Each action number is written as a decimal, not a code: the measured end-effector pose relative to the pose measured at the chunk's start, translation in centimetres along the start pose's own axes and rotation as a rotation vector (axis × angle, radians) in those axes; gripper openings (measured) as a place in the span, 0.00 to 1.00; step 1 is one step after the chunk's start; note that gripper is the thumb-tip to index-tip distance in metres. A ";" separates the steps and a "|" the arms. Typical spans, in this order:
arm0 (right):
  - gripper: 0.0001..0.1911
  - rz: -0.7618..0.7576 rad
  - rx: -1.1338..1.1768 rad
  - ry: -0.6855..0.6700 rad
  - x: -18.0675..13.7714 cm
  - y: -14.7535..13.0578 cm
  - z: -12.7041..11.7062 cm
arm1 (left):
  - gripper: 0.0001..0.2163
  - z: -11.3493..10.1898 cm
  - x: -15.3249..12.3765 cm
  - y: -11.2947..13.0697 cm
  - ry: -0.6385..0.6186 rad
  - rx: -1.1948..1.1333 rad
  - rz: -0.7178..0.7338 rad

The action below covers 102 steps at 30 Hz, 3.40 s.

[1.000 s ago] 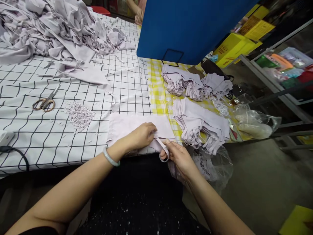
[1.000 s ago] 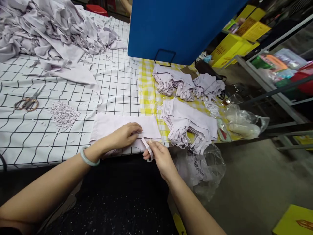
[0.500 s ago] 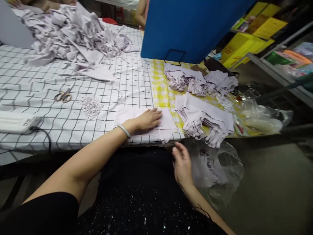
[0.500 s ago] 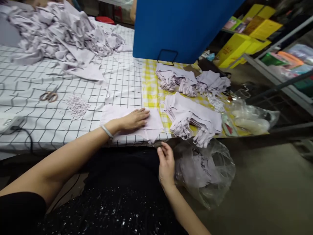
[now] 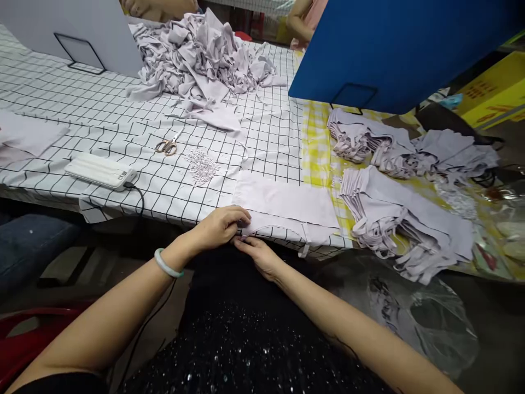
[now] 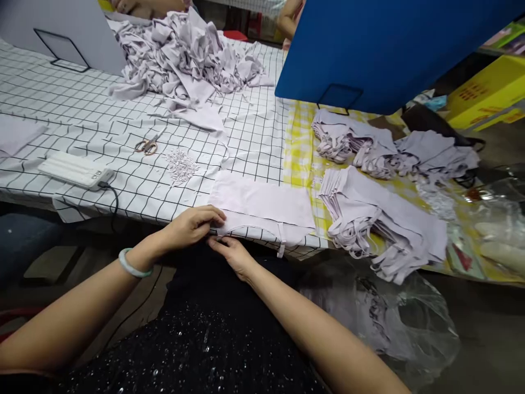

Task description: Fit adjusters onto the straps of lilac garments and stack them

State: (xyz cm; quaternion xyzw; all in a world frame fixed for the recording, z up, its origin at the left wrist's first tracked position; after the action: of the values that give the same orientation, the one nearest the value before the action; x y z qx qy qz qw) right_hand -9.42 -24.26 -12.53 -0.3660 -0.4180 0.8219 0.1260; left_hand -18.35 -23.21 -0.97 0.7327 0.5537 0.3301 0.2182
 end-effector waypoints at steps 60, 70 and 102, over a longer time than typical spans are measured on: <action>0.20 -0.194 -0.293 0.156 -5.4 -9.5 -1.9 | 0.06 -0.6 3.3 4.3 0.020 -0.050 -0.067; 0.14 -0.191 -0.282 0.258 -3.6 -10.8 -4.2 | 0.07 0.9 6.3 -0.1 -0.063 0.215 0.046; 0.07 0.076 0.187 0.528 -0.3 -8.7 -5.4 | 0.05 0.8 7.5 -3.4 0.000 -0.022 -0.212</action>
State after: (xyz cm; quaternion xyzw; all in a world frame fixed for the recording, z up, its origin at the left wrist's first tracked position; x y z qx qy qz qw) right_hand -6.25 -15.83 -7.64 -0.5697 -0.2793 0.7370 0.2328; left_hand -18.75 -15.03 -2.01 0.6676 0.6244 0.3113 0.2600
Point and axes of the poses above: each hand's wrist, its own x-axis towards the middle knuckle, its own z-axis out of the palm, y = z × x, the point moved 10 cm from there along x, towards the middle knuckle, and after that the axes turned 7 degrees about x, right-handed, at the moved point
